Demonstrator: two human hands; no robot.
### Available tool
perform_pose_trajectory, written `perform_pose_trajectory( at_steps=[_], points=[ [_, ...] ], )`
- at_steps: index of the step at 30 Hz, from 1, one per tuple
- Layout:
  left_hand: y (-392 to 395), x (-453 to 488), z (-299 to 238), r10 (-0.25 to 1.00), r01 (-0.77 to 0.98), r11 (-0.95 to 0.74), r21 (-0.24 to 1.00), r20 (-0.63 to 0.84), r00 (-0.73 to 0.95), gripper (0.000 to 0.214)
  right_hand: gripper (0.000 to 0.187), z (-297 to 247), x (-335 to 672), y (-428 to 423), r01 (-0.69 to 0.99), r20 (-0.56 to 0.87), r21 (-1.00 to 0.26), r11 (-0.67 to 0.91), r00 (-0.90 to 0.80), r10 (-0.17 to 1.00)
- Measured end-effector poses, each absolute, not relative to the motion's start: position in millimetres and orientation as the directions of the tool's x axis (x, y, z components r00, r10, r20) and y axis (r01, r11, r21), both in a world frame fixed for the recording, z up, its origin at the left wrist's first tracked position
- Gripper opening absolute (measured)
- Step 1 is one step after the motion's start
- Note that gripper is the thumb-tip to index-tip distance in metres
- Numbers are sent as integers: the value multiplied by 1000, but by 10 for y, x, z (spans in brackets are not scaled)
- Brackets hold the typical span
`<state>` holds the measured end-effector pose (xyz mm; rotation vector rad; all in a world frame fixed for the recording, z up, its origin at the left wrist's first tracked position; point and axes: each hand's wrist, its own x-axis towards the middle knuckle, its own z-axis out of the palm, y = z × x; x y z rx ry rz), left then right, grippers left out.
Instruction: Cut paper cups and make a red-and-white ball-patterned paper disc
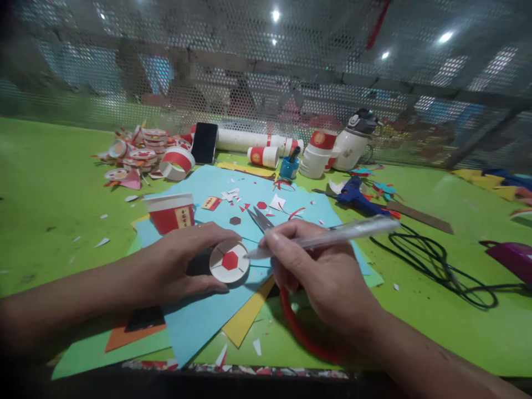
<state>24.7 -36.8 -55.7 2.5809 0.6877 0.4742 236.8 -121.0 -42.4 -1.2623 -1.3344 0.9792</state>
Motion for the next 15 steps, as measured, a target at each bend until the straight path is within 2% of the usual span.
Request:
perform_pose_trajectory(
  at_steps=[2,4,9,15],
  points=[
    [-356,255,-564,533,389,-789,476,214,819,48,23,-432,2335,-1221,194,60,-979,60,-3,998],
    [-346,261,-567,529,389,-796,463,221,819,47,18,-431,2291,-1223,261,19,-965,23,-17,1000],
    [-340,273,-556,524,411,-816,406,220,823,45,10,-400,2215,-1215,340,-35,-940,-23,-27,999],
    [-337,297,-555,550,425,-797,429,225,804,46,9,-387,2207,-1233,417,-42,-909,-23,-37,998]
  ],
)
